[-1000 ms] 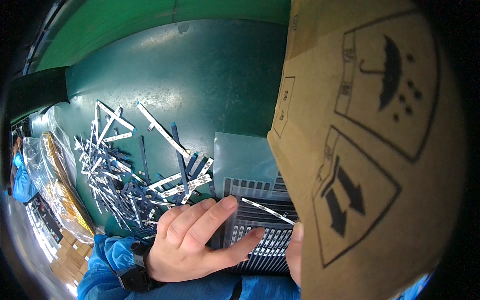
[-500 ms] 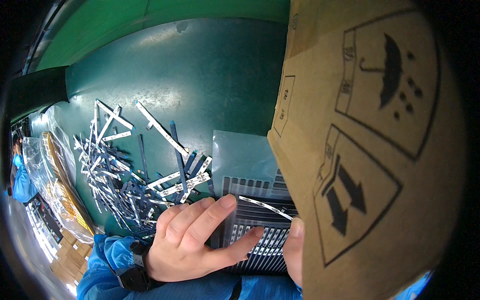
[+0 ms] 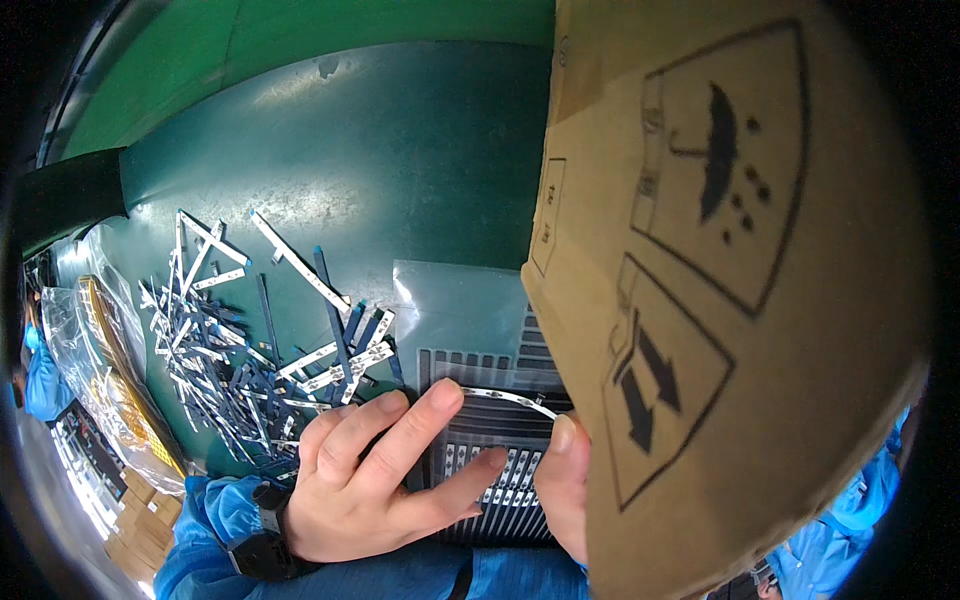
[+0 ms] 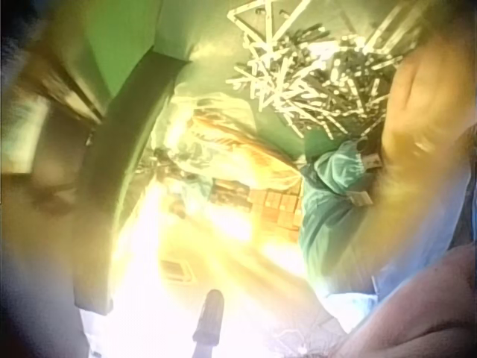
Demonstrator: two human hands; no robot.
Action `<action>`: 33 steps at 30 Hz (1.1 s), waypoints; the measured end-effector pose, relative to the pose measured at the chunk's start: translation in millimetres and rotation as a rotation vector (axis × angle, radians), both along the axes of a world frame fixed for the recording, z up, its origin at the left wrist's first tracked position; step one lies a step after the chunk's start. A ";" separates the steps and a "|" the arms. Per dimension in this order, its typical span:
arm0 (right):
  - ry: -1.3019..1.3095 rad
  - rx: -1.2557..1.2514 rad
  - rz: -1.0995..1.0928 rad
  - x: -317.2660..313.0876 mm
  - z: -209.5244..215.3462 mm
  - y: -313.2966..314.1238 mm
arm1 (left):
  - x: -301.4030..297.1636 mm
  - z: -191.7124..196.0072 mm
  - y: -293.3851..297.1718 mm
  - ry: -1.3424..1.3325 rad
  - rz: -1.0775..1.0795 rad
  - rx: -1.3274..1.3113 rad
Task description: Inserting small metal strips into a slotted plastic sheet on a production line.
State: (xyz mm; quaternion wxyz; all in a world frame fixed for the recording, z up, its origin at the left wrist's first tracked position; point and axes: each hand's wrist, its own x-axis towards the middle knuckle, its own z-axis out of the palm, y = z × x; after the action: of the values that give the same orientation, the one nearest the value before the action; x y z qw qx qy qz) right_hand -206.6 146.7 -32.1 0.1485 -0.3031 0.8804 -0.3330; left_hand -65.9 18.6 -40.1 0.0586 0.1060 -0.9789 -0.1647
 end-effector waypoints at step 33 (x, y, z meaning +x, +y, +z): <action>0.292 0.127 0.085 1.0 3.0 -22.8 | -2.0 4.1 -5.2 -0.012 -0.049 -0.021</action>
State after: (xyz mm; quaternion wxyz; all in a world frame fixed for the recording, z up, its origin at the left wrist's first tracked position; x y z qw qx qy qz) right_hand -205.5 123.9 -29.0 0.0516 -0.3753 0.8983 -0.2227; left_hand -67.9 13.4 -36.0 0.0499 0.0824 -0.9832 -0.1549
